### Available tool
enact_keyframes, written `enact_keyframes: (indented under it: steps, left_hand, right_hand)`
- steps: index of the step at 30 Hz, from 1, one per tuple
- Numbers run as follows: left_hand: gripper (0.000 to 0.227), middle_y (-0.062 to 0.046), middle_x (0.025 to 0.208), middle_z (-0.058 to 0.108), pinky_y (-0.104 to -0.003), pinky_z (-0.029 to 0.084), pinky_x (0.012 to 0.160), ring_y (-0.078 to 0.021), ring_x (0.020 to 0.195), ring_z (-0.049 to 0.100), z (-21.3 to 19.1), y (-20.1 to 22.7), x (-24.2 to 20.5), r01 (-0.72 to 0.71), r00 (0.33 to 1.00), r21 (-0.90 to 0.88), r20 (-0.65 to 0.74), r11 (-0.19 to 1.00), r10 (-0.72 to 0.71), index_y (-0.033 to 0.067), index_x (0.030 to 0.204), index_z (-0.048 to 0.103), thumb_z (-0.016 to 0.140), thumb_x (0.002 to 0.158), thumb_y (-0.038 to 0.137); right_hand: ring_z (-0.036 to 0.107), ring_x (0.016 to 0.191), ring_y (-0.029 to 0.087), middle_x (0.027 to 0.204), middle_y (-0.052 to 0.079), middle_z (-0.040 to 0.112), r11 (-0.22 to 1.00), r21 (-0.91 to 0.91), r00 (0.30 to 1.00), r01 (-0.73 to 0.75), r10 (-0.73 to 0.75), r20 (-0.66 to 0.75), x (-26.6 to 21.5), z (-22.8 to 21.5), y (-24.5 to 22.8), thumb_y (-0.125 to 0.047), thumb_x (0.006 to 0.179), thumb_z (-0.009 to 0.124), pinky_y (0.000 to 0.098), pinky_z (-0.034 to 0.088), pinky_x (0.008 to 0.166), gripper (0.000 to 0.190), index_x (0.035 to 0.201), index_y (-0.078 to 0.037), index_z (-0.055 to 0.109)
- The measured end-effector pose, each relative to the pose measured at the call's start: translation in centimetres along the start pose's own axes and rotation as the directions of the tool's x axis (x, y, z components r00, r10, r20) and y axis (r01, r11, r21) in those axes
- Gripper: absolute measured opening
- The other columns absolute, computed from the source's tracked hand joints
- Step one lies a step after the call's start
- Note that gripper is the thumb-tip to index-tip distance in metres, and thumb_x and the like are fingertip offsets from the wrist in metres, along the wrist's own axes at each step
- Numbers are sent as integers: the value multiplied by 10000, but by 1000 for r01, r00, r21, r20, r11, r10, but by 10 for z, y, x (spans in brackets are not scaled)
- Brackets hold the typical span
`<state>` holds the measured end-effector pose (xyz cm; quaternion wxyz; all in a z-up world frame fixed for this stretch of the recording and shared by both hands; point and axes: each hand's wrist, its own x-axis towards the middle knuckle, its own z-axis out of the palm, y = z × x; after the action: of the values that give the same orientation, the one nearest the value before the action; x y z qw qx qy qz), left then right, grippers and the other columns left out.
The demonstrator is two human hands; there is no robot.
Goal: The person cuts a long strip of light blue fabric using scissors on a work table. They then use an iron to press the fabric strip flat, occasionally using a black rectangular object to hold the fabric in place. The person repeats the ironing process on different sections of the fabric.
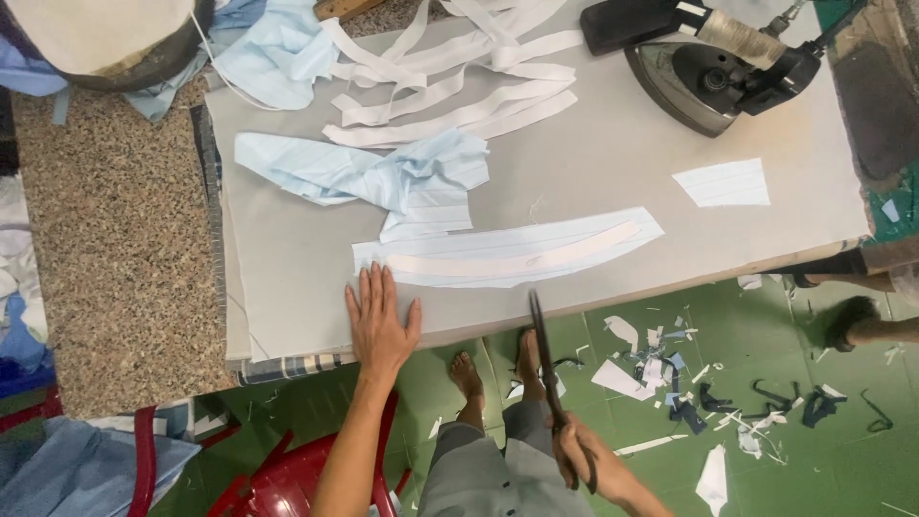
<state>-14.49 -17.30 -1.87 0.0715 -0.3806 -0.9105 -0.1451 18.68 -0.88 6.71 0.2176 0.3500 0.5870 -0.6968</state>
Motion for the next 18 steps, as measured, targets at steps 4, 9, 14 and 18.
enact_keyframes:
  steps: [4,9,14,18]
  left_hand:
    - [645,-205,1618,406,-581,195,1270,-364,1533,335,8,-5,-6,25,1000,-33,1,999,-25,-35,1554,396,440,1039,350]
    - [488,-261,1570,432,-554,267,1294,-428,1508,369,18,-19,-18,56,957,-504,-219,862,-191,-93,1520,385,359,1060,69]
    - [486,-248,1560,455,-461,354,1273,-391,1500,406,19,-24,-23,92,916,-633,-249,769,-315,-79,1507,414,349,1035,16]
    - [488,-231,1559,468,-424,422,1231,-382,1500,420,24,-27,-25,61,908,-640,-283,766,-309,-66,1509,422,343,1034,9]
  right_hand:
    - [575,458,126,564,-10,546,998,55,989,12,-20,147,32,53,5,-568,967,344,257,523,459,611,1232,-59,555]
    - [488,448,161,521,57,505,976,152,960,158,-188,206,60,114,-45,-553,1030,343,291,425,507,511,944,-78,512]
    - [523,442,156,514,40,511,972,221,985,78,-109,131,81,153,-60,-543,1015,323,280,472,505,573,1217,-44,519]
    - [516,410,158,482,42,513,975,214,994,64,-82,74,86,168,-70,-610,972,325,289,482,488,626,1202,-58,509]
